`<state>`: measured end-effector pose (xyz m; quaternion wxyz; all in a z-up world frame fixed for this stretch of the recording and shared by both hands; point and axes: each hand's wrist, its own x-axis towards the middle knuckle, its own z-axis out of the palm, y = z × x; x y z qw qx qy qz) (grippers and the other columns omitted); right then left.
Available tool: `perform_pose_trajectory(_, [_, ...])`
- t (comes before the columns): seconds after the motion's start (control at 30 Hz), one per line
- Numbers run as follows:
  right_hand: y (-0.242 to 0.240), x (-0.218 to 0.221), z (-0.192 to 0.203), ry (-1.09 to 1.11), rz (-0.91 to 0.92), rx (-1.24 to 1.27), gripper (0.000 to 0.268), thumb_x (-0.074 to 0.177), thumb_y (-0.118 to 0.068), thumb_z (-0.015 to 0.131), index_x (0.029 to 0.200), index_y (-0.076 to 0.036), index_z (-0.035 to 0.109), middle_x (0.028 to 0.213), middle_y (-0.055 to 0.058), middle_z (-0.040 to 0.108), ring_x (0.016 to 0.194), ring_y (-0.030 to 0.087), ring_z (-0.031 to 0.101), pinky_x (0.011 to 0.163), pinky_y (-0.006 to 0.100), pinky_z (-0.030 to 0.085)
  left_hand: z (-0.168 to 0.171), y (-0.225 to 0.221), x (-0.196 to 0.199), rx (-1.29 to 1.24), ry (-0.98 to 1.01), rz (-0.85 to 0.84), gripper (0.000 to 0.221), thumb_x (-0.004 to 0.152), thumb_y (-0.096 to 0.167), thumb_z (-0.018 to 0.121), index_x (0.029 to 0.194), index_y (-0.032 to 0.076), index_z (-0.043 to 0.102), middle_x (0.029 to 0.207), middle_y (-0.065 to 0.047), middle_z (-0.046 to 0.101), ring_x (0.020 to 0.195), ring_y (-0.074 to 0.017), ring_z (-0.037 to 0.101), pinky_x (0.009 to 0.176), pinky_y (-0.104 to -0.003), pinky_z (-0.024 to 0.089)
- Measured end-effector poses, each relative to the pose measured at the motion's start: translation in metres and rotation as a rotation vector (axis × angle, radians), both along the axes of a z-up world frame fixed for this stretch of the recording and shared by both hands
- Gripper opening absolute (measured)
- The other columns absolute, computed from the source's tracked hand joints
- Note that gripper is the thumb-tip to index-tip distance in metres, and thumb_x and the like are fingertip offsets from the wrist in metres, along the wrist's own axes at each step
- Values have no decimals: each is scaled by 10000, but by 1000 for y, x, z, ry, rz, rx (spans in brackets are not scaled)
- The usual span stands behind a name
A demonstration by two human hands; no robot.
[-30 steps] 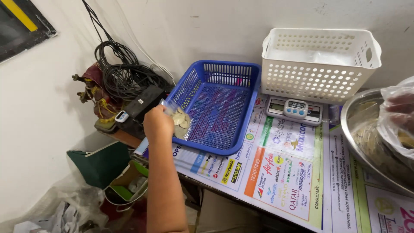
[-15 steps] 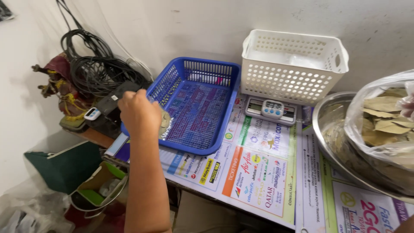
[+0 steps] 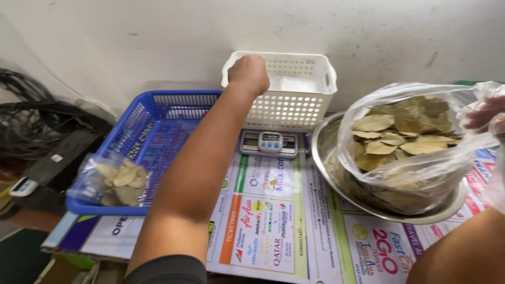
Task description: Packing dried bay leaves into small plastic bags and placing them in a basket
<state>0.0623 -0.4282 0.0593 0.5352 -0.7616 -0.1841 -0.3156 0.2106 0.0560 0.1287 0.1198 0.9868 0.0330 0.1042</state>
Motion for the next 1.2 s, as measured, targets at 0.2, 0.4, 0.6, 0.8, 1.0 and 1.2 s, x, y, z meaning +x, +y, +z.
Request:
perform_pose_trajectory(0.2, [-10, -10, 13, -81, 21, -97, 380, 1311, -257, 427, 1538, 43, 473, 1325, 186, 612, 1103, 263, 637, 994, 328, 532, 3, -49, 47, -9, 371, -108, 707, 1038, 577, 503, 1514, 57, 464, 1567, -91, 463, 1384, -342, 490, 1074, -458, 470])
perform_pose_trajectory(0.4, [-2, -19, 19, -128, 1, -82, 490, 1306, -386, 419, 1520, 51, 480, 1298, 190, 611, 1100, 250, 640, 954, 291, 495, -14, -43, 62, -200, 417, 250, 339, 869, 134, 683, 1207, 119, 658, 1202, -30, 619, 1026, -247, 637, 829, -387, 506])
perform_pose_trajectory(0.6, [-4, -15, 21, -142, 38, -75, 528, 1253, -392, 460, 1522, 60, 492, 1265, 195, 615, 1065, 241, 645, 940, 276, 512, -21, -42, 76, -159, 301, 244, 419, 862, 47, 674, 1274, 122, 651, 1323, -57, 632, 1122, -284, 659, 786, -398, 569])
perform_pose_trajectory(0.8, [-9, -8, 18, -185, 76, -118, 631, 1193, -396, 469, 1517, 145, 459, 1326, 280, 591, 1081, 327, 647, 905, 332, 522, 2, -37, 45, -463, -58, 183, 75, 903, 83, 666, 954, 88, 721, 1064, -105, 741, 955, -314, 719, 707, -391, 585])
perform_pose_trajectory(1.0, [72, -40, 59, -19, 108, 44, 402, 1075, -392, 670, 1296, -60, 621, 1071, 71, 682, 968, 152, 713, 910, 224, 598, 19, -50, -31, -1006, -377, -275, 152, 937, 111, 632, 947, 84, 781, 902, -45, 805, 869, -154, 761, 811, -295, 681])
perform_pose_trajectory(1.2, [147, -70, 95, -733, 253, -360, 60, 1018, 68, 670, 959, 69, 663, 982, 314, 708, 876, 355, 774, 789, 377, 696, 19, -55, -161, -1183, -164, -529, 112, 901, 122, 730, 976, 48, 771, 909, -90, 804, 821, -147, 740, 822, -266, 660])
